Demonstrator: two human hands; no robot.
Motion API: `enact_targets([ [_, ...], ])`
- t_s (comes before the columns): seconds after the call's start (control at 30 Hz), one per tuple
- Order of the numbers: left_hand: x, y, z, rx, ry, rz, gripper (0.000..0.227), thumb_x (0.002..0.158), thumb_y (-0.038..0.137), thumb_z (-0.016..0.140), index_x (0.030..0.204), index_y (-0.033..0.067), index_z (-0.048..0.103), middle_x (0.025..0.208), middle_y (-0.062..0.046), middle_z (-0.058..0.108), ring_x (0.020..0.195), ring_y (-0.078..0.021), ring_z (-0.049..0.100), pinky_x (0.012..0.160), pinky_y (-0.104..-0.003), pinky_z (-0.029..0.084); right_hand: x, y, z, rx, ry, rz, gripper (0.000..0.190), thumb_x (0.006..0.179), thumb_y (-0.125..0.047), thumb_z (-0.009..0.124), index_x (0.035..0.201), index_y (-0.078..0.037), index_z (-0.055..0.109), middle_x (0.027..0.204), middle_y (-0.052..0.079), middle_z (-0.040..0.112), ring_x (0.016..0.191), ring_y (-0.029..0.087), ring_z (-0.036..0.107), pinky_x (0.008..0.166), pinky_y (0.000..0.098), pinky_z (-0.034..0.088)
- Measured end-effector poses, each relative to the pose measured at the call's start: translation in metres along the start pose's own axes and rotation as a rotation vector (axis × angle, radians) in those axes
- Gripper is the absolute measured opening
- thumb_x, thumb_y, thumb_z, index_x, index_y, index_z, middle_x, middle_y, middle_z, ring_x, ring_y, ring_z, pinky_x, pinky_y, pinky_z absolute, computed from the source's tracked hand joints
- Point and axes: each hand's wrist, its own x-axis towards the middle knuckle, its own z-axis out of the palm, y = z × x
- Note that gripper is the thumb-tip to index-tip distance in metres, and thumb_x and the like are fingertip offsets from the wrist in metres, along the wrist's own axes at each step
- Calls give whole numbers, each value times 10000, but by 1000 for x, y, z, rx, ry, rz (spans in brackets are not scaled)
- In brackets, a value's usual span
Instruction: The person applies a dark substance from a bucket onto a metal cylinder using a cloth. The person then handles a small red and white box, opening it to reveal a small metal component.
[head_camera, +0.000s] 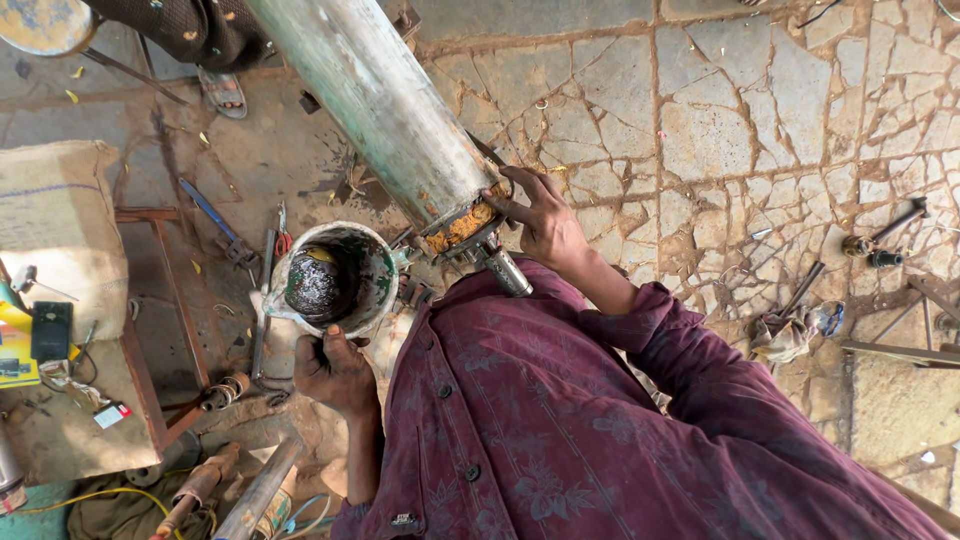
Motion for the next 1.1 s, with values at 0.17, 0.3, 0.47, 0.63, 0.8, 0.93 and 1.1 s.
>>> enact_targets([
  [0.17,-2,-1,-1,3,15,17,408,1045,136,630,720,38,403,631,-1,461,589,-80,403,539,-258,323,-6,-5,8,-65,94,79,790,720,229,456,1286,-230,762,1586,156,451,1465,371,426,1207,493,472],
  [0.3,0,-1,1,-12,16,-24,401,1038,136,627,715,45,407,635,6,479,584,-73,427,536,-255,366,-13,-18,19,78,106,175,837,595,188,433,1275,-182,752,1583,169,416,1468,426,344,1214,540,404],
  [0.47,0,0,6,6,-3,-11,410,1048,127,618,712,56,394,628,7,495,585,-70,441,542,-251,372,-17,-23,28,136,110,191,841,597,170,454,1315,-169,731,1598,167,383,1472,418,346,1227,543,367],
  [0.63,1,-1,11,-38,-22,10,415,1050,146,637,716,52,408,624,10,479,583,-67,422,530,-247,348,-21,-22,39,-150,117,-6,859,677,188,508,1410,-224,685,1635,116,343,1495,369,347,1249,515,363],
  [0.8,5,-1,12,-32,-36,12,412,1054,149,642,721,51,420,626,19,471,585,-60,409,534,-245,332,-26,-14,39,-326,62,-120,829,713,81,607,1450,-297,637,1646,74,332,1499,332,305,1233,523,259],
  [0.93,5,-3,11,-72,-41,-6,400,1055,141,644,732,47,428,642,23,464,603,-58,399,541,-242,314,-18,9,33,-517,245,-154,839,737,109,567,1364,-428,716,1665,71,288,1514,324,228,1210,516,206],
  [1.1,4,-5,10,-80,-31,18,405,1057,135,635,733,54,405,648,30,452,609,-49,392,539,-235,306,-22,24,27,-371,128,113,821,727,124,514,1291,-412,775,1656,73,304,1519,334,256,1233,515,247],
])
